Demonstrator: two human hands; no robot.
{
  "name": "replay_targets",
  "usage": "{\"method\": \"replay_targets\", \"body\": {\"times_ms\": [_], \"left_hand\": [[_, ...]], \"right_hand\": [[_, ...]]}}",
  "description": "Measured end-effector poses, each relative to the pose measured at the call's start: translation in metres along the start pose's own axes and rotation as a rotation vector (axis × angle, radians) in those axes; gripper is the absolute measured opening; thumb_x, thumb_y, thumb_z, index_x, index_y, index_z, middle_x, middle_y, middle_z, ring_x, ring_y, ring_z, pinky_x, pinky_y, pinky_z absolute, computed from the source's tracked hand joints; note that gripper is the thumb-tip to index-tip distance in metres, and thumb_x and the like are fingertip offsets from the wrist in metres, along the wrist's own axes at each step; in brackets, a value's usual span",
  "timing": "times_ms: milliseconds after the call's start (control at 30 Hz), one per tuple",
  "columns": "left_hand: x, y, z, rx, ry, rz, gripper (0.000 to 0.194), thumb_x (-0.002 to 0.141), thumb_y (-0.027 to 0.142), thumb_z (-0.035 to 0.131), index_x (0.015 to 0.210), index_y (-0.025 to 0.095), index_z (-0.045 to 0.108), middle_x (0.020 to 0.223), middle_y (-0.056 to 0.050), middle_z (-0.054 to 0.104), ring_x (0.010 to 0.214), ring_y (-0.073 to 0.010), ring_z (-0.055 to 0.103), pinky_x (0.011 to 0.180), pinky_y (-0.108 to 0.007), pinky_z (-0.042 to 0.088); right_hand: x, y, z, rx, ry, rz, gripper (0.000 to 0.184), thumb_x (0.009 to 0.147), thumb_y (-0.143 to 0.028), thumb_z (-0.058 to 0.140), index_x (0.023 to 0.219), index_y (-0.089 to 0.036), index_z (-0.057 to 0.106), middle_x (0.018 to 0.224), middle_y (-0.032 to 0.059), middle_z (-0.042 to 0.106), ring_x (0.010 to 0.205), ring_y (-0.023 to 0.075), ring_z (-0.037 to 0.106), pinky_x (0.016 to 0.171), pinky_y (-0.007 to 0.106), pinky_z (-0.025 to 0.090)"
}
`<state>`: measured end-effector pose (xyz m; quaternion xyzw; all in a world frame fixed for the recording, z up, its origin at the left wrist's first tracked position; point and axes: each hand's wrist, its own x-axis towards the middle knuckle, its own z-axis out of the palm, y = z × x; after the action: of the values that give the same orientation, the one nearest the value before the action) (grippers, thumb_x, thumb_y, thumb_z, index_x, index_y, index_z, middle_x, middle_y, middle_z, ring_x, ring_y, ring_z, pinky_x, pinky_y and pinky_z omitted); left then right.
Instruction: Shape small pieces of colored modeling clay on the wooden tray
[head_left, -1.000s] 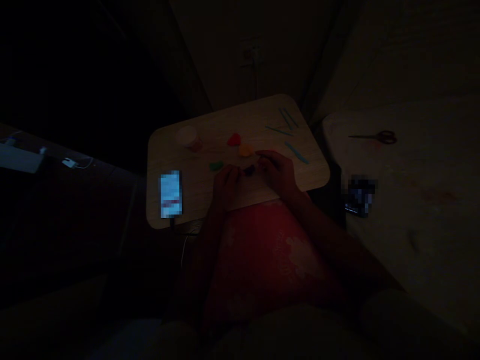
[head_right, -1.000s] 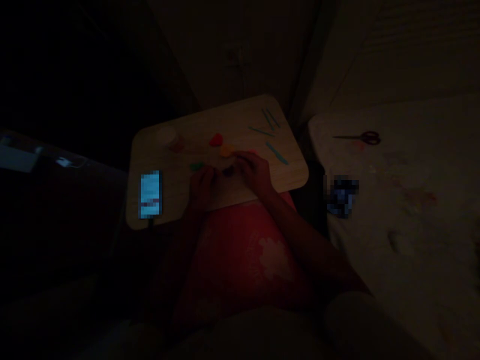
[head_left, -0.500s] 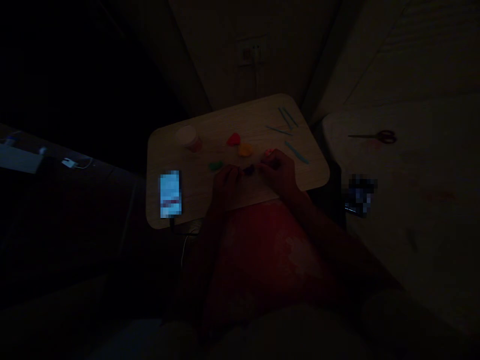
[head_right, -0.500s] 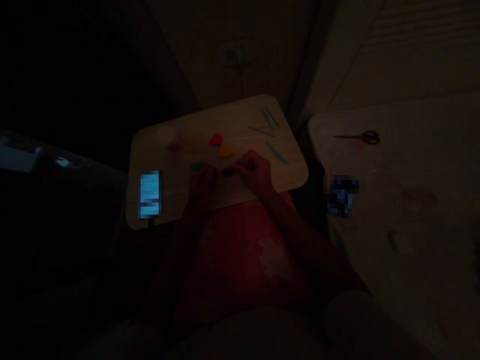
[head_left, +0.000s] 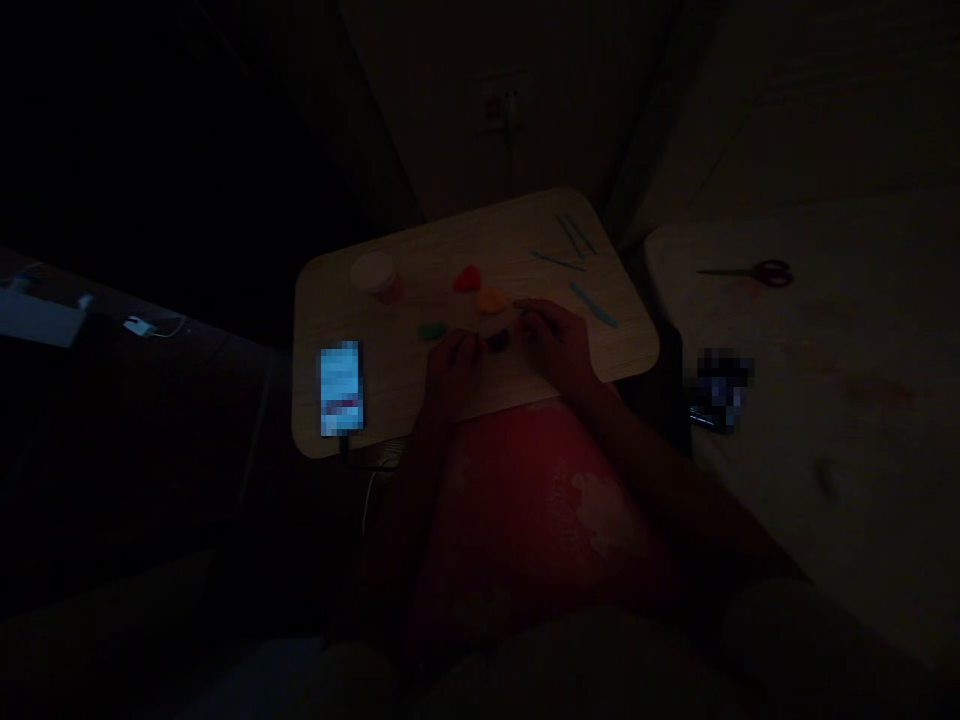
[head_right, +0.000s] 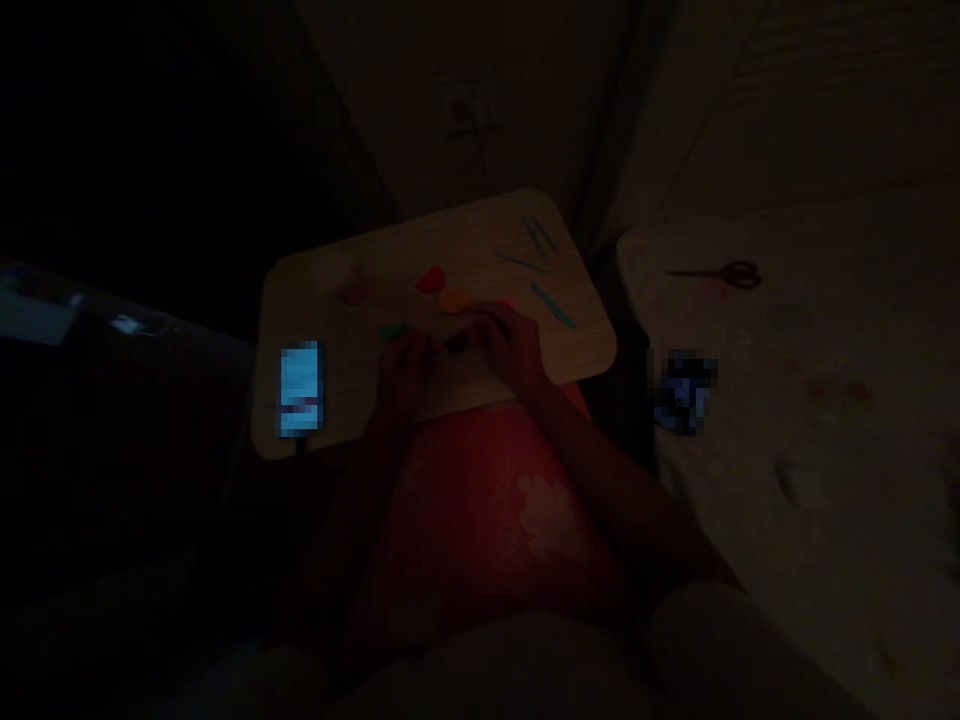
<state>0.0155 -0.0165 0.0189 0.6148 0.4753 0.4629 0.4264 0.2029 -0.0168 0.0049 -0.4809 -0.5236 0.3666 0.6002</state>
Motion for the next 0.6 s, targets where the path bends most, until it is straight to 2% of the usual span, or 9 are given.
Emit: {"method": "replay_targets", "body": {"times_ms": [100,200,333,433,500,600], "left_hand": [[0.0003,-0.0010,-0.0002,0.005,-0.002,0.007,0.049,0.094,0.063,0.056,0.077,0.019,0.068,0.069,-0.002,0.058,0.066,-0.0146,0.052,0.064,-0.028,0.042],[0.0007,-0.0021,-0.0002,0.000,-0.002,0.017,0.050,0.094,0.064,0.056,0.076,0.019,0.067,0.069,-0.002,0.059,0.065,-0.0146,0.052,0.062,-0.027,0.042],[0.0006,-0.0016,-0.0003,0.013,-0.001,0.030,0.049,0.094,0.064,0.056,0.077,0.019,0.068,0.069,-0.002,0.059,0.065,-0.0146,0.053,0.062,-0.027,0.043],[0.0004,-0.0009,-0.0003,0.020,0.006,0.026,0.049,0.094,0.063,0.056,0.076,0.019,0.068,0.070,-0.002,0.060,0.067,-0.0146,0.054,0.064,-0.027,0.045],[0.0003,-0.0014,-0.0003,0.019,0.002,0.020,0.049,0.095,0.062,0.056,0.077,0.019,0.069,0.069,-0.002,0.060,0.066,-0.0144,0.054,0.063,-0.027,0.044],[0.0003,-0.0031,-0.0002,0.021,0.009,0.020,0.048,0.095,0.062,0.056,0.078,0.019,0.069,0.068,-0.002,0.060,0.065,-0.0142,0.053,0.062,-0.027,0.044]], "right_hand": [[0.0001,0.0035,0.0009,0.032,-0.021,0.012,0.032,0.094,-0.044,0.060,0.116,-0.027,0.075,0.096,0.0053,0.076,0.076,0.0184,0.070,0.070,0.035,0.058],[0.0005,0.0051,0.0009,0.022,-0.032,0.004,0.028,0.091,-0.041,0.065,0.111,-0.026,0.077,0.100,0.0056,0.077,0.081,0.0188,0.072,0.077,0.036,0.060],[0.0007,0.0046,0.0008,-0.020,0.011,-0.002,0.014,0.080,-0.035,0.077,0.088,-0.024,0.079,0.089,0.0041,0.077,0.081,0.0188,0.071,0.078,0.035,0.058],[0.0003,0.0051,0.0009,-0.049,0.060,0.010,0.015,0.074,-0.036,0.082,0.078,-0.023,0.076,0.079,0.0020,0.074,0.077,0.0183,0.068,0.074,0.033,0.056],[-0.0004,0.0053,0.0010,-0.053,0.071,0.009,0.019,0.078,-0.040,0.079,0.073,-0.022,0.073,0.070,-0.0001,0.070,0.071,0.0166,0.065,0.072,0.031,0.054],[-0.0011,0.0031,0.0009,-0.038,0.040,0.027,0.032,0.091,-0.047,0.065,0.073,-0.022,0.073,0.061,-0.0017,0.063,0.059,0.0140,0.059,0.067,0.031,0.052]]}}
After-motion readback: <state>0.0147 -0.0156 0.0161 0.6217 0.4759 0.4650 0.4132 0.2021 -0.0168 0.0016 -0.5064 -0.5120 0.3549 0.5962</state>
